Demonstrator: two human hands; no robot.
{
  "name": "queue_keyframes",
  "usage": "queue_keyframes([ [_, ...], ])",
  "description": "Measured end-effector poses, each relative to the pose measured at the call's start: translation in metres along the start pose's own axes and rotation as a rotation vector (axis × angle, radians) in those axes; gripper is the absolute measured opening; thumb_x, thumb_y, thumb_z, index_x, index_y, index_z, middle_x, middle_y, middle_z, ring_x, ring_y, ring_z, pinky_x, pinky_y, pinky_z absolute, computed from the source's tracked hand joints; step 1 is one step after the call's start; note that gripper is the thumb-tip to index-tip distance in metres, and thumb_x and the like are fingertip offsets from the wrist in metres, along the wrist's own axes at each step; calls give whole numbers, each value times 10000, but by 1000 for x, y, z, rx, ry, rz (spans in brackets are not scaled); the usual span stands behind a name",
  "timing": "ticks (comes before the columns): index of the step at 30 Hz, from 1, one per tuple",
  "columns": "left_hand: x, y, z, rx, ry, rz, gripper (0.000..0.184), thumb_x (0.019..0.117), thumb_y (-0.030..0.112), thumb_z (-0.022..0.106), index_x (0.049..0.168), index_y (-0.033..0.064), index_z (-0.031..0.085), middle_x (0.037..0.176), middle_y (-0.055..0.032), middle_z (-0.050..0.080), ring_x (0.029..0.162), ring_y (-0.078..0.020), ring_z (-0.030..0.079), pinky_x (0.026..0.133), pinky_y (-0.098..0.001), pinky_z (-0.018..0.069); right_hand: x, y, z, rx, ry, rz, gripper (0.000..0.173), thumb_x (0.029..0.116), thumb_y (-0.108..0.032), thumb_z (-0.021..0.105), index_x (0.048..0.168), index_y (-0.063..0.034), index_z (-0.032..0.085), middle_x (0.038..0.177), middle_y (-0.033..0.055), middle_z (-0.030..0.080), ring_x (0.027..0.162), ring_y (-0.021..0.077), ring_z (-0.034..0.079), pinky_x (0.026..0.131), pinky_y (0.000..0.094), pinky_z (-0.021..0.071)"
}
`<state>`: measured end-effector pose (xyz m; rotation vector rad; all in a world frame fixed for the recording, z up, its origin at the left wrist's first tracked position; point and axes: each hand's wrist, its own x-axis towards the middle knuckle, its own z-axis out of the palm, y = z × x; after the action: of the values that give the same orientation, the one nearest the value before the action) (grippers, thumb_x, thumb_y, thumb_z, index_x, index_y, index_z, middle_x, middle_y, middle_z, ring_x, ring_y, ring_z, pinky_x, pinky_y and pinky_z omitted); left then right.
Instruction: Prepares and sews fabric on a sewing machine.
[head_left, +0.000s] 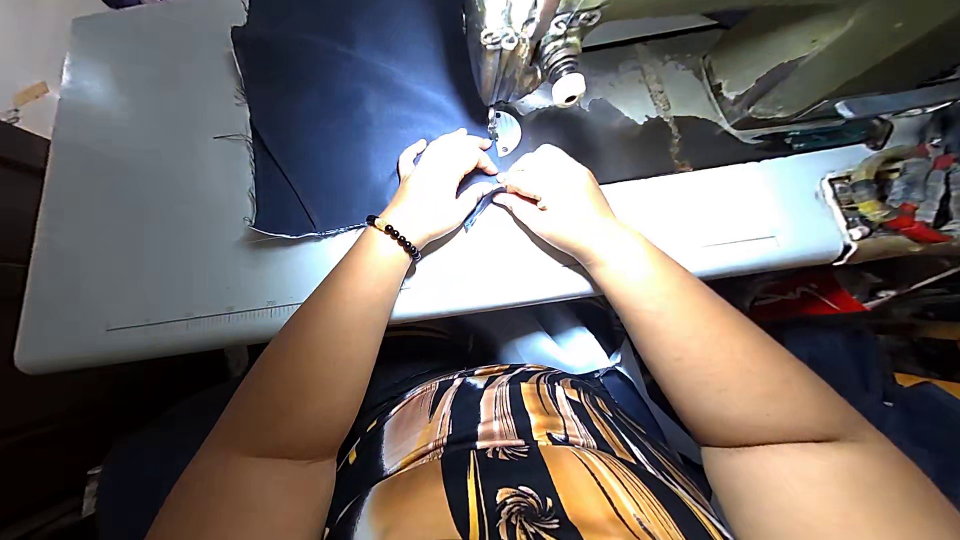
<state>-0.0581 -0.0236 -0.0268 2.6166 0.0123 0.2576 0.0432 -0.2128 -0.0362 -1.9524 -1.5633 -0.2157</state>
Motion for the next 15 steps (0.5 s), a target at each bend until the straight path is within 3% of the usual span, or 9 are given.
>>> queue_keyframes([
  [6,9,-9,-1,-48,31,26,265,977,307,575,1117,156,743,1466,-33,604,1485,-255,415,1163,-677,186,6,1,-1,-21,-27,24,245,1009,-167,583,975,0,759,993,165,715,990,341,660,876,453,517],
  [15,17,-11,-7,-33,-22,-1,273,980,308,572,1149,190,750,1485,-32,586,1511,-257,368,1178,-658,163,14,3,0,-18,-62,78,247,1016,-165,572,957,-1,748,1070,164,717,1030,339,647,888,453,504],
])
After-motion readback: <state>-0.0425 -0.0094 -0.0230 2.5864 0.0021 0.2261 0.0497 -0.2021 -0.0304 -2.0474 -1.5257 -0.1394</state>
